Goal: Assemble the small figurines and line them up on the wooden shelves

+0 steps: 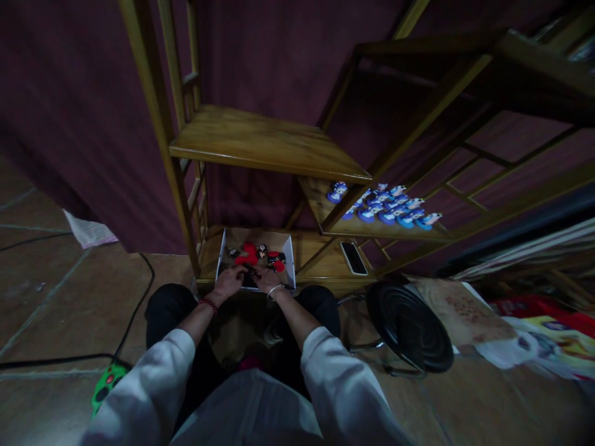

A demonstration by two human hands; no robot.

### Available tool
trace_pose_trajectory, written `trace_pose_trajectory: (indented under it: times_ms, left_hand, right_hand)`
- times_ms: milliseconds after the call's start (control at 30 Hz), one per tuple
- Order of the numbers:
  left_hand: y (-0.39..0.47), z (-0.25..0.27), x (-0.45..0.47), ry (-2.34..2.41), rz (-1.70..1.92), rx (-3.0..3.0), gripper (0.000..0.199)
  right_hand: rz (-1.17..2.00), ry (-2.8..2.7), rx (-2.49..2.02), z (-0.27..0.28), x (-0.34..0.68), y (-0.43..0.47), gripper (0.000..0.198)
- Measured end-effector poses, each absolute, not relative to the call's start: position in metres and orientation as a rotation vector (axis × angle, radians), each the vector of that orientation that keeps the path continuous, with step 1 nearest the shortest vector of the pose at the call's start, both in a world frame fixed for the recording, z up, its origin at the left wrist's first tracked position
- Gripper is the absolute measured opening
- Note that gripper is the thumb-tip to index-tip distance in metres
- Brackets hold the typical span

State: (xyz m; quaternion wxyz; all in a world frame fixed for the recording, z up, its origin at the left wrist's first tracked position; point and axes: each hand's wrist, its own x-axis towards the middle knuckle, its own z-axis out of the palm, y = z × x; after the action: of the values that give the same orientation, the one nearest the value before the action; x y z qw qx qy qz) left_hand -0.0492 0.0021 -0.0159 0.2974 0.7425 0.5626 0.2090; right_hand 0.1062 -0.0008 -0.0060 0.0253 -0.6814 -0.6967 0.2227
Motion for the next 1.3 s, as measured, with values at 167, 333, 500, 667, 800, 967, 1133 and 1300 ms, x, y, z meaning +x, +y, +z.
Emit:
trace_pose_trajectory:
  times_ms: [167,333,500,667,800,967,1133,1300]
  left_hand:
    - [-0.001,-0.011,-0.049,1.54,0.473,1.976,0.031]
    - [0.001,-0.001,-0.047,1.506,0.432,1.961,0.032]
    - [0.002,0.005,-0.04,1.514,0.405,1.938,0.03]
    - [-0.002,0.003,-0.031,1.529,0.349,1.952,0.034]
    - [-0.004,-0.001,-0.028,1.539,0.297,1.986,0.034]
    - [-0.002,-0.005,-0.03,1.525,0.315,2.005,0.036]
    - [-0.003,-0.005,-0.032,1.528,0.34,1.945,0.038]
    - [-0.002,-0.002,-0.03,1.609,0.312,1.888,0.032]
  right_hand:
    - [0.711,-2.175,-2.074,-0.006,0.106,0.002,0.025]
    - [0.709,-2.167,-2.023,-0.005,0.108,0.002,0.022]
    - [0.655,-2.122,-2.011,-0.002,0.117,0.002,0.021]
    - [0.528,-2.03,-2.068,0.005,0.135,0.003,0.025]
    - [0.395,-1.993,-2.042,0.01,0.147,0.006,0.028]
    - [0.429,-1.998,-2.036,0.006,0.15,0.007,0.027]
    - [0.474,-2.038,-2.005,0.002,0.148,0.003,0.026]
    - [0.519,-2.06,-1.972,0.004,0.149,-0.001,0.022]
